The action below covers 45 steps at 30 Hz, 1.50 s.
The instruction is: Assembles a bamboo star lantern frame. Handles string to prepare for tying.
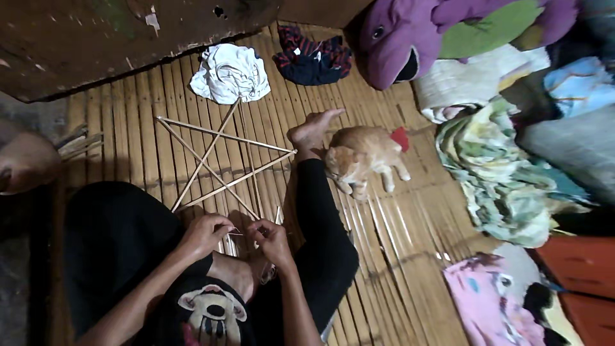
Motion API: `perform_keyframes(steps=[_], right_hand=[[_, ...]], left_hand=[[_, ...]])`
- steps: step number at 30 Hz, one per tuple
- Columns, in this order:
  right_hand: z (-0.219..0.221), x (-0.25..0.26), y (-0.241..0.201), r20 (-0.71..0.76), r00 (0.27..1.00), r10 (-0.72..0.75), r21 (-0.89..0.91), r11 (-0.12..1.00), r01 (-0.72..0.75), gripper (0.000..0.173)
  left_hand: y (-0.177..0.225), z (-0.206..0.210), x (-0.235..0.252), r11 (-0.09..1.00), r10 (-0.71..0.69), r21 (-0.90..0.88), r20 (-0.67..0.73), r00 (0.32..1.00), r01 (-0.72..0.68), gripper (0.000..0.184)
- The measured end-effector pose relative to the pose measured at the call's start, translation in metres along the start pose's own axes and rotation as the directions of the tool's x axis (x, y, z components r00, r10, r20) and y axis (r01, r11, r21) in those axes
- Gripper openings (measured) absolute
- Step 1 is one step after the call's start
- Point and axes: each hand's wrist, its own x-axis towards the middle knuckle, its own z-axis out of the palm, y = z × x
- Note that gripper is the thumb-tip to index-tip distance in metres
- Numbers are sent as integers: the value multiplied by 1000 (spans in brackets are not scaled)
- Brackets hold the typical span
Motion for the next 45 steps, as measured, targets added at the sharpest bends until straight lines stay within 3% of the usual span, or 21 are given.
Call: perform_keyframes(steps=[4, 10, 12, 15, 17, 23, 25, 32, 37, 41, 45], right_hand=[[-2, 1, 0, -76, 995, -61, 146, 987, 72, 29], [5, -2, -22, 109, 974, -196, 308, 939, 155, 39], [13, -3, -32, 107, 970, -218, 394, 905, 160, 33], [20, -3, -40, -60, 975, -213, 495, 842, 215, 14], [17, -3, -41, -113, 969, -220, 532, 810, 246, 14], [6, -13, -40, -119, 990, -74, 517, 847, 125, 25], [6, -18, -37, -129, 991, -37, 515, 851, 99, 22], [23, -27, -60, -187, 979, -87, 599, 779, 183, 17], [30, -26, -72, -225, 969, -106, 549, 807, 216, 17], [20, -30, -72, -119, 990, -71, 532, 837, 125, 25], [11, -34, -58, 106, 983, -147, 350, 931, 101, 26]], left_hand=[[2, -3, -7, 996, 14, -91, -113, 993, -25, 20], [9, -3, -17, 975, 70, -197, -155, 985, -100, 18], [12, -1, -20, 964, 113, -218, -181, 977, -152, 19], [14, -1, -24, 955, 163, -216, -196, 967, -205, 19], [13, 0, -26, 954, 171, -214, -186, 968, -210, 20], [25, 2, -31, 895, 146, -368, -291, 946, -251, 15], [32, 0, -32, 865, 114, -434, -318, 941, -252, 13], [34, 8, -32, 857, 116, -438, -350, 929, -273, 11], [35, 13, -36, 862, 109, -425, -377, 920, -276, 12], [40, 15, -40, 844, 106, -454, -379, 919, -284, 13], [48, 7, -41, 789, 156, -511, -369, 916, -340, 15]])
